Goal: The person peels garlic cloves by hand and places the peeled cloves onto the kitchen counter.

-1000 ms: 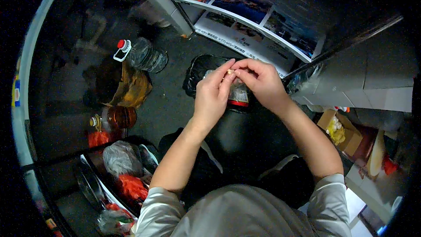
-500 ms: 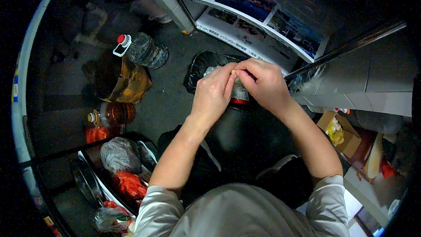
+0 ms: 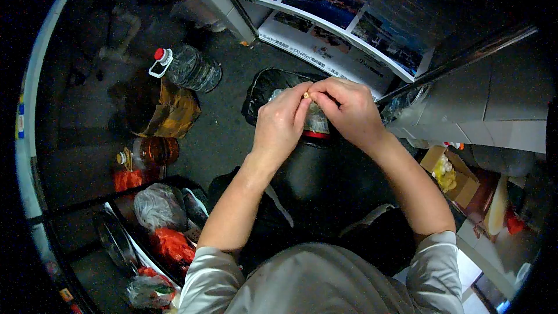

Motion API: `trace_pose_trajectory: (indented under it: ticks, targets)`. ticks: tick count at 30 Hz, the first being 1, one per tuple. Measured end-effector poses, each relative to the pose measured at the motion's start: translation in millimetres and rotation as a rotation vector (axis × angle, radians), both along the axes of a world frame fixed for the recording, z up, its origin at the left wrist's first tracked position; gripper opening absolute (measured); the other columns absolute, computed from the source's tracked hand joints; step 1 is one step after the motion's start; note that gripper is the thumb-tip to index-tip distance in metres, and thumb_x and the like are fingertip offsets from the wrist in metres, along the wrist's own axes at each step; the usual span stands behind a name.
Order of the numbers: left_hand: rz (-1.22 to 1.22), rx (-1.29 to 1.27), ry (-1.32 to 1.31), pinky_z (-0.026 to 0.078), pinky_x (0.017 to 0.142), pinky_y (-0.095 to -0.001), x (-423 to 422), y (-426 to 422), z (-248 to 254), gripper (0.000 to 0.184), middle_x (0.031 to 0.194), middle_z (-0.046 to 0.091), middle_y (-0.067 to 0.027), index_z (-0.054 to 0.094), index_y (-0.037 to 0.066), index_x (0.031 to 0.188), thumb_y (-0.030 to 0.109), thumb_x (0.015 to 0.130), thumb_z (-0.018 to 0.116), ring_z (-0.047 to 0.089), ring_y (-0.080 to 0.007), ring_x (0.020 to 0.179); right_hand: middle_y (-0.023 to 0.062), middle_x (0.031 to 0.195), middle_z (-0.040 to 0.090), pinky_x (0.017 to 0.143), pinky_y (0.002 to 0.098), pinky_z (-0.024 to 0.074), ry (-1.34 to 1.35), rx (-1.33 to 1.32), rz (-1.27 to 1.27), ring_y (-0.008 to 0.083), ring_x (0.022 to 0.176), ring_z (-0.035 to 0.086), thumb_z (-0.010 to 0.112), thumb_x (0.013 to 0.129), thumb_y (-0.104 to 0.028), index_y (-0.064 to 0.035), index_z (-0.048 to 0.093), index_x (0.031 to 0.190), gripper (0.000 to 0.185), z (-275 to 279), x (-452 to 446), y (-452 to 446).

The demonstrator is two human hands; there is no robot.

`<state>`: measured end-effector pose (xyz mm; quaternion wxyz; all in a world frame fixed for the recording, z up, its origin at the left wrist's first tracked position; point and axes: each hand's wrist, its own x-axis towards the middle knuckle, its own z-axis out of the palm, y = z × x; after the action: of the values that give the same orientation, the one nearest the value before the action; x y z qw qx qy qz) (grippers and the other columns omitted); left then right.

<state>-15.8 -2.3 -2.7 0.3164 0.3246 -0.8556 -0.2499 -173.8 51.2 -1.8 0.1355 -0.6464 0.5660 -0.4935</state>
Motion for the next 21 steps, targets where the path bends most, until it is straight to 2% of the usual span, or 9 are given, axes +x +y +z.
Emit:
trace_pose_trajectory:
  ticks: [3,5,15,21]
  targets:
    - [-0.019,-0.015,-0.01,0.055,0.077,-0.0413,-1.0,-0.7,1.1,0.02,0.098,0.069,-0.0179,0.064,0.001,0.11,0.01,0.092,0.06,0.067,-0.0351,0.088,0.0158,0.084,0.068,0.069,0.0421,0.0547,0.051,-0.019,0.021,0.0353,0.076,0.067,0.062,0.084,-0.008,-0.002,0.066,0.086,0.008,3.0,-2.0,0.8]
    - [-0.03,-0.016,-0.024,0.055,0.077,-0.0413,0.4,-1.2,1.1,0.021,0.097,0.069,-0.018,0.064,0.001,0.111,0.01,0.092,0.06,0.067,-0.0352,0.087,0.0162,0.085,0.068,0.07,0.0428,0.0552,0.178,-0.02,0.043,0.035,0.079,0.067,0.061,0.084,-0.007,-0.0026,0.065,0.089,0.008,5.8,-2.1,1.8]
    - [-0.076,-0.087,-0.1,0.054,0.077,-0.0425,1.9,-0.3,5.9,0.022,0.094,0.067,-0.0182,0.062,0.003,0.113,0.008,0.092,0.059,0.067,-0.0352,0.086,0.0164,0.087,0.069,0.074,0.0453,0.0555,0.179,0.006,0.056,0.0352,0.082,0.068,0.058,0.084,-0.008,-0.0037,0.065,0.091,0.01,4.1,-0.7,2.1]
    - [-0.038,-0.085,-0.064,0.054,0.077,-0.0411,-0.6,1.6,4.2,0.023,0.095,0.068,-0.0181,0.064,0.003,0.114,0.008,0.092,0.06,0.067,-0.0346,0.086,0.0171,0.085,0.068,0.069,0.0452,0.056,0.138,0.012,-0.03,0.0353,0.078,0.068,0.059,0.085,-0.009,-0.0031,0.065,0.091,0.01,5.5,3.1,4.6]
